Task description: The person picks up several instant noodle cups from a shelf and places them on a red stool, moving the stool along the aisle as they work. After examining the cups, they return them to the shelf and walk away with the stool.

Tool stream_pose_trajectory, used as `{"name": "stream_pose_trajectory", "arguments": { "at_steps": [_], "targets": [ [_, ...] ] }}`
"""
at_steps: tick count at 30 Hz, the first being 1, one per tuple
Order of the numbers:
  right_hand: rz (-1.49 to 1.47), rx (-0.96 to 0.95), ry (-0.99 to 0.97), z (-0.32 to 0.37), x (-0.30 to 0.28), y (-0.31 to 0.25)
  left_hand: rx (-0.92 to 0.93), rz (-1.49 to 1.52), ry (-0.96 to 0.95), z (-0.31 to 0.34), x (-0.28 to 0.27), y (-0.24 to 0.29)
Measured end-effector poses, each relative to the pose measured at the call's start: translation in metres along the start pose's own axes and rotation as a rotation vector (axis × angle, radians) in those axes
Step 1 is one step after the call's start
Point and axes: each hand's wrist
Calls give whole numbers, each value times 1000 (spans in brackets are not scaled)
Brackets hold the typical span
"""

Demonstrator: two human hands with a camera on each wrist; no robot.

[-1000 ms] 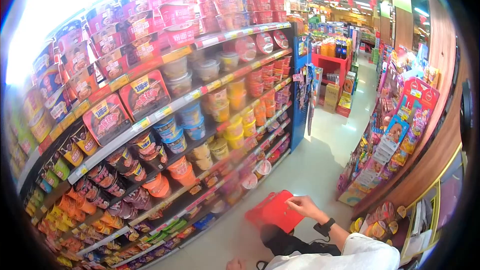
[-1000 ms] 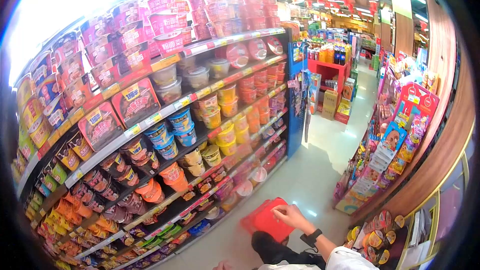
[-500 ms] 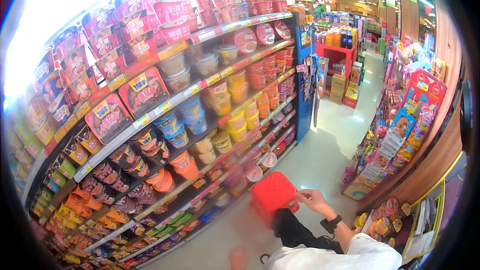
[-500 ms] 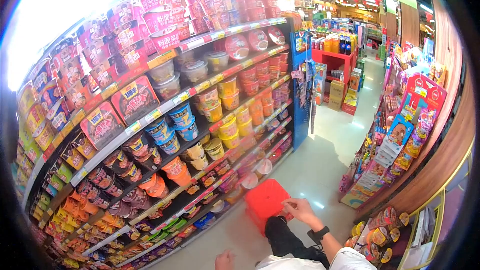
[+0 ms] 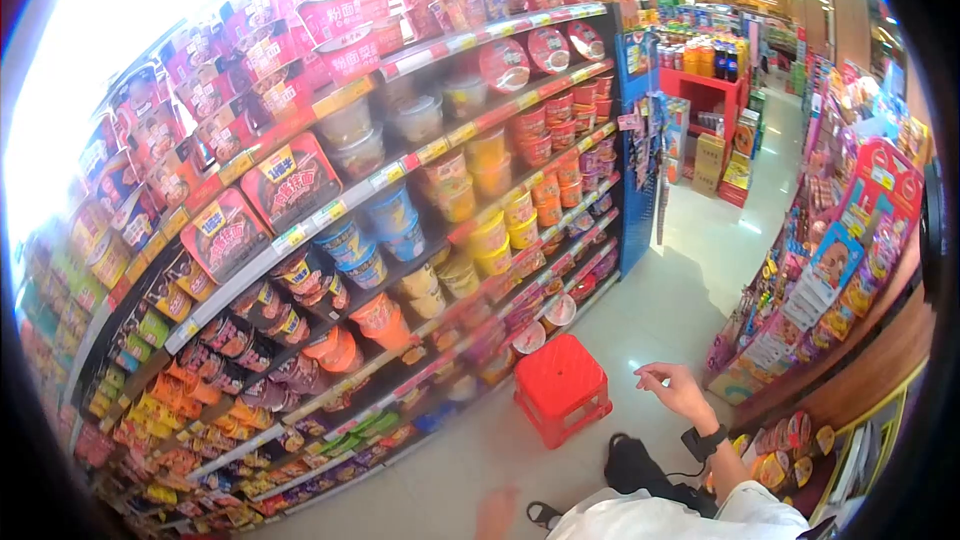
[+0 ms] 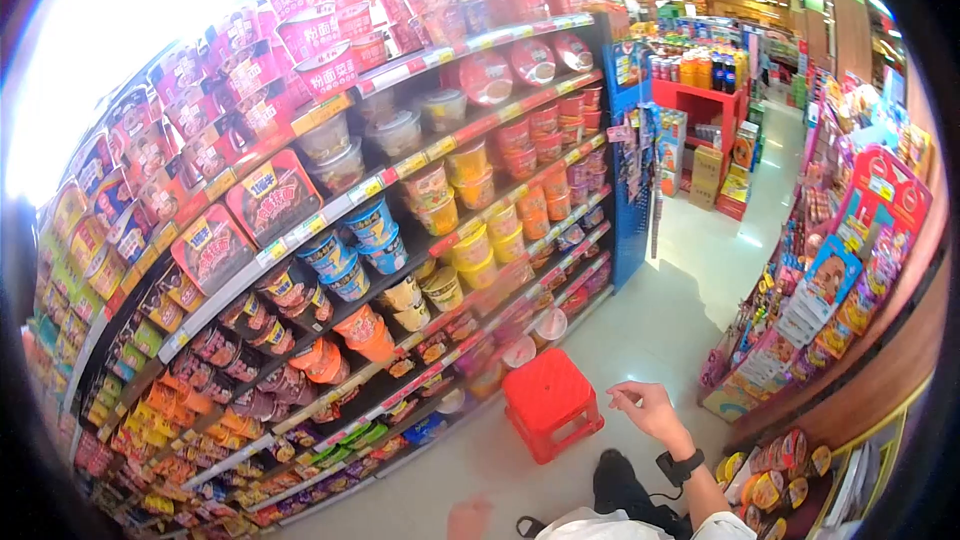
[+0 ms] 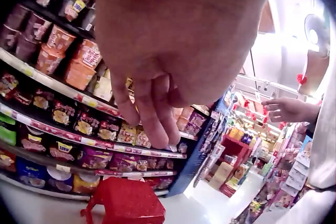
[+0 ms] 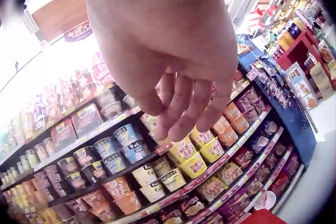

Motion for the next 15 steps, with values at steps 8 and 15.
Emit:
{"name": "stream_pose_trajectory", "arguments": {
  "at_steps": [8, 15],
  "targets": [
    [-130, -70, -153, -80, -24, 78, -300, -361, 128, 7, 72, 8],
    [-206, -91, -380, -103, -25, 84, -631, 55, 348, -10, 99, 151]
  ]
}}
Point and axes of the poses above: each hand's wrist, its own z-axis away from the middle knuckle, its own x-axis out of the palm, y = z × x, and after that the axes turned 10 degrees about z, right-handed
